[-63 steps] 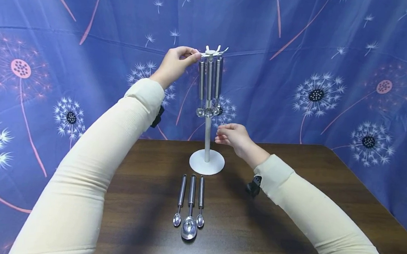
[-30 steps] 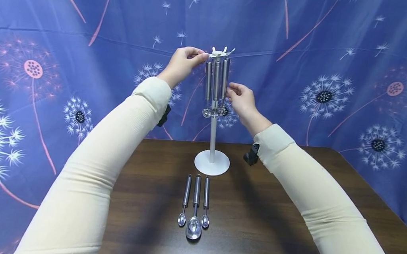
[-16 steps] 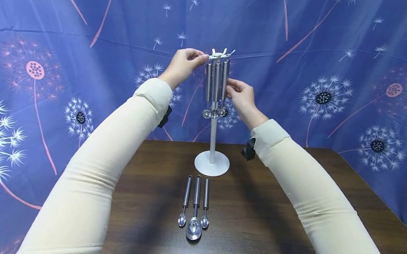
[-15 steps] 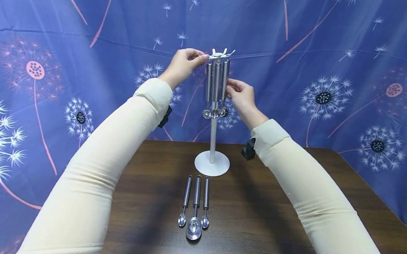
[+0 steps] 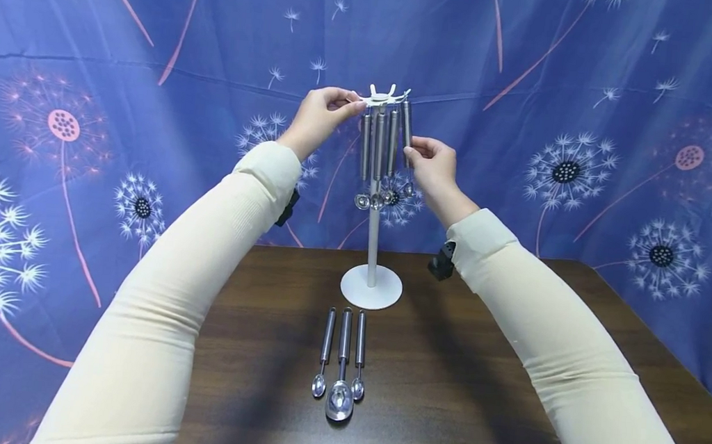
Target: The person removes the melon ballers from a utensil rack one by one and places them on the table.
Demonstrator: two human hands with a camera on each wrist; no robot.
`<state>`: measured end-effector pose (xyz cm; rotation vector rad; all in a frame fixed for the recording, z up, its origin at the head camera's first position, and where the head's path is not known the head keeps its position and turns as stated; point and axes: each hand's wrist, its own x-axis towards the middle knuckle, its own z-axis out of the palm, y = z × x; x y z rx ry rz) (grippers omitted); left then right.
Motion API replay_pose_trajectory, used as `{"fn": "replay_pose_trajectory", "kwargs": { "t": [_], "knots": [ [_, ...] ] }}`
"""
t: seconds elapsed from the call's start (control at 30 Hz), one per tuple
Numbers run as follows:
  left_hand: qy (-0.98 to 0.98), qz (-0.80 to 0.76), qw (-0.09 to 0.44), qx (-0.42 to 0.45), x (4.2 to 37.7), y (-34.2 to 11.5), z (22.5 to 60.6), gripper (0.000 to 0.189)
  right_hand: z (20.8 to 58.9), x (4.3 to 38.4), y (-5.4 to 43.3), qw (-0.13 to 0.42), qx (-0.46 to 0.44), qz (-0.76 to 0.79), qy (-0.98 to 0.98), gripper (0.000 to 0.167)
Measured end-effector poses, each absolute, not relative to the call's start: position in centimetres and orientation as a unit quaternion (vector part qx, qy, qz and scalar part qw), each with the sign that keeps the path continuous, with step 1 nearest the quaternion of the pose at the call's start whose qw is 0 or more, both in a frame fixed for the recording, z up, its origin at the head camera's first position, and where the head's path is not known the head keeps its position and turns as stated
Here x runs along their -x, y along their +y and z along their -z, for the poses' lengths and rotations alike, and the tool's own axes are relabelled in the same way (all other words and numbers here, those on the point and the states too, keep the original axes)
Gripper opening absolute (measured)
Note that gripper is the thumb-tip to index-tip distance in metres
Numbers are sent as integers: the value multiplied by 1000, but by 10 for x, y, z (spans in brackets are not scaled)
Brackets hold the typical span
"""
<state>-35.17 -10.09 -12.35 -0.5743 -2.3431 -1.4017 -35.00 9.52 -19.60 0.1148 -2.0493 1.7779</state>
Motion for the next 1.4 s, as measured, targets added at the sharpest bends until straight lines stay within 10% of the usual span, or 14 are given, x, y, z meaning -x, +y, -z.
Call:
{"fn": "replay_pose_trajectory", "kwargs": {
  "t": [1.4],
  "knots": [
    [-866, 426, 170, 199, 352, -108, 121, 60, 235, 351, 129, 176, 15, -677, -715, 30]
  ]
}}
